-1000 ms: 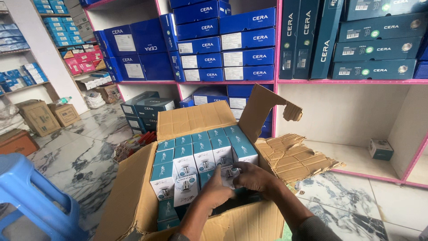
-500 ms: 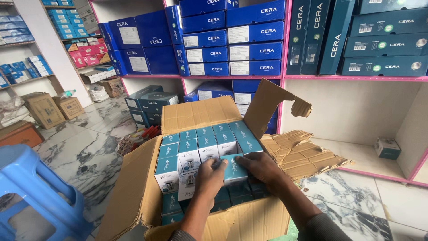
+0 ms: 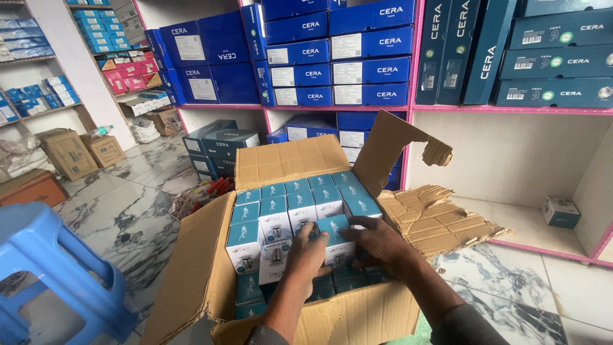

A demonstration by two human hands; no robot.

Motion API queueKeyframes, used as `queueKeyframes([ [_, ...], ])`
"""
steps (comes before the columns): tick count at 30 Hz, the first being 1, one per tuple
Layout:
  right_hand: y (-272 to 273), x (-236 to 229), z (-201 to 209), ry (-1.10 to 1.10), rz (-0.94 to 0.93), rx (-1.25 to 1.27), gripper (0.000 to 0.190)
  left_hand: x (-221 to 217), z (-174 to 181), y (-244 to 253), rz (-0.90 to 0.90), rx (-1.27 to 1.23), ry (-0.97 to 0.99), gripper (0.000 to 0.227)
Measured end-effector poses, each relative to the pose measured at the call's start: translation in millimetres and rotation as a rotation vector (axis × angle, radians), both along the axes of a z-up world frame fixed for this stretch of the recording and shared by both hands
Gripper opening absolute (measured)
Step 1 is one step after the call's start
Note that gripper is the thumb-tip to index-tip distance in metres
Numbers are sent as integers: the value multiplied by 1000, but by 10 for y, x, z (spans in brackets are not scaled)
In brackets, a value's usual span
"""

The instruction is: The person unboxes small items from a larger cardboard box and stacks them on the floor in a warehouse-like environment.

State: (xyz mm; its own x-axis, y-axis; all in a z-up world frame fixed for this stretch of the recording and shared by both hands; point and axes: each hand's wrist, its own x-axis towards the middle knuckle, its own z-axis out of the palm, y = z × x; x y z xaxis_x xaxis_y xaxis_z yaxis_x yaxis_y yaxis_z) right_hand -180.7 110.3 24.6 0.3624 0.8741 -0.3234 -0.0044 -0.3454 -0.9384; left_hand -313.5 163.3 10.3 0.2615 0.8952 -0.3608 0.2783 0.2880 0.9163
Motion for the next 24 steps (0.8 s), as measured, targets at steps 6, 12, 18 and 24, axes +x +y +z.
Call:
queueKeyframes([
  [6, 261, 206, -457, 104, 2, 142, 56, 49, -36, 30, 13, 47, -77, 47],
  [12, -12, 46, -80, 75, 46, 238, 49, -9, 10, -40, 5, 209, -95, 39],
  [18, -8, 160, -31, 19, 17, 337, 44, 35, -16, -71, -9, 420, -269, 44],
  [24, -111, 332, 61, 119, -114, 562, 49, 244, 206, -202, -96, 636, -299, 52],
])
